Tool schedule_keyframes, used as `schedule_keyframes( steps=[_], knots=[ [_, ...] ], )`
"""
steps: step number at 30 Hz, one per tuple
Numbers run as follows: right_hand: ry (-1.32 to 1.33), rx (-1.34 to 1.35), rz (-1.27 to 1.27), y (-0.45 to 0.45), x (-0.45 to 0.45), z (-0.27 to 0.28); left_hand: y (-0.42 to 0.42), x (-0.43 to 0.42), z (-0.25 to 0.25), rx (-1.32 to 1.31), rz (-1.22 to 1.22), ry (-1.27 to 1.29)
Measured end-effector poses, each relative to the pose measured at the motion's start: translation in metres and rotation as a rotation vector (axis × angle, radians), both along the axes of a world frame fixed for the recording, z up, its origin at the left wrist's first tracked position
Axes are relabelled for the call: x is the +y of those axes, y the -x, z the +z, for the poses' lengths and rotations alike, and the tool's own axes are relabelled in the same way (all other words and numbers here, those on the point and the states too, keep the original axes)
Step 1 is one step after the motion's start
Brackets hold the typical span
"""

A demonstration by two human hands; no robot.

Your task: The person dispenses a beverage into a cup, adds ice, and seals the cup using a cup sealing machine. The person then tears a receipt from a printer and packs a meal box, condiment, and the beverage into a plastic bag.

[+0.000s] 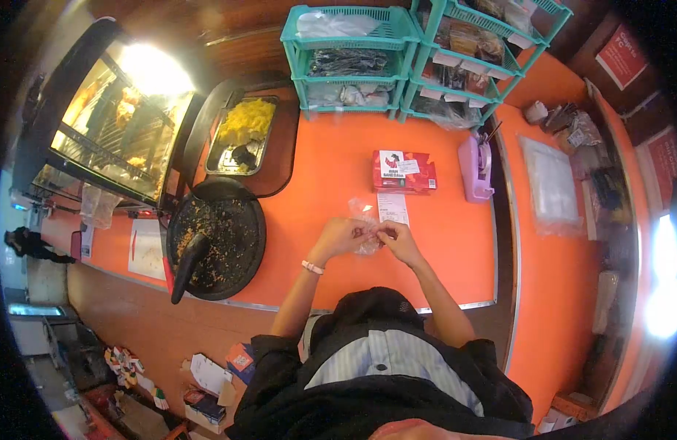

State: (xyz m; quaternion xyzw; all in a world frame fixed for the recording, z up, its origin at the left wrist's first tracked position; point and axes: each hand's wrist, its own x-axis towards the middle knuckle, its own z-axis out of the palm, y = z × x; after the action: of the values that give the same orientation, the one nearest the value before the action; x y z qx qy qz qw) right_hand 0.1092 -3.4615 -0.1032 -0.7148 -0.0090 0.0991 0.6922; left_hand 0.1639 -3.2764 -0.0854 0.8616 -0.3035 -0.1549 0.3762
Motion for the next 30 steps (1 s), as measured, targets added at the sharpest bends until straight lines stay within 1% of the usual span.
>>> schedule_keyframes(
  steps=[2, 6, 8, 11, 14, 18, 21, 23, 24, 26, 30],
  knots=[
    [0.019, 0.015, 0.004, 0.0, -0.001, 0.001, 0.003, 0.0, 0.007, 0.024, 0.015, 0.034],
    [-0.008, -0.009, 0.007, 0.001, 0.002, 0.004, 0.004, 0.001, 0.001, 0.001, 0.024, 0.025],
    [-0.003, -0.016, -0.013, 0.002, 0.003, 0.0, 0.005, -0.001, 0.007, 0.059, 0.031, 0.031],
    [-0.003, -0.038, -0.037, 0.002, 0.002, -0.007, 0.003, -0.001, 0.004, 0.011, 0.005, 0.05],
    [-0.023, 0.012, -0.024, 0.002, -0.001, -0.008, 0.002, -0.001, 0.005, 0.051, -0.007, 0.112],
    [-0.04, 0.023, -0.023, 0.003, 0.001, -0.008, 0.001, 0.001, 0.005, 0.069, -0.002, 0.081],
    [-0.04, 0.031, -0.012, 0.001, -0.004, -0.006, -0.001, 0.0, 0.004, 0.08, -0.034, 0.123],
    [-0.03, 0.034, 0.004, -0.001, -0.003, -0.003, 0.0, 0.0, 0.004, 0.093, -0.014, 0.016],
    [-0.017, 0.042, 0.003, -0.001, -0.003, -0.001, 0.001, 0.0, 0.003, 0.096, -0.014, 0.016],
    [-0.002, 0.05, 0.001, -0.001, -0.003, -0.002, 0.001, 0.001, 0.0, 0.044, -0.017, 0.107],
    [-0.019, 0.02, 0.002, -0.001, -0.002, -0.001, 0.002, 0.001, 0.0, 0.046, -0.001, 0.114]
  ],
)
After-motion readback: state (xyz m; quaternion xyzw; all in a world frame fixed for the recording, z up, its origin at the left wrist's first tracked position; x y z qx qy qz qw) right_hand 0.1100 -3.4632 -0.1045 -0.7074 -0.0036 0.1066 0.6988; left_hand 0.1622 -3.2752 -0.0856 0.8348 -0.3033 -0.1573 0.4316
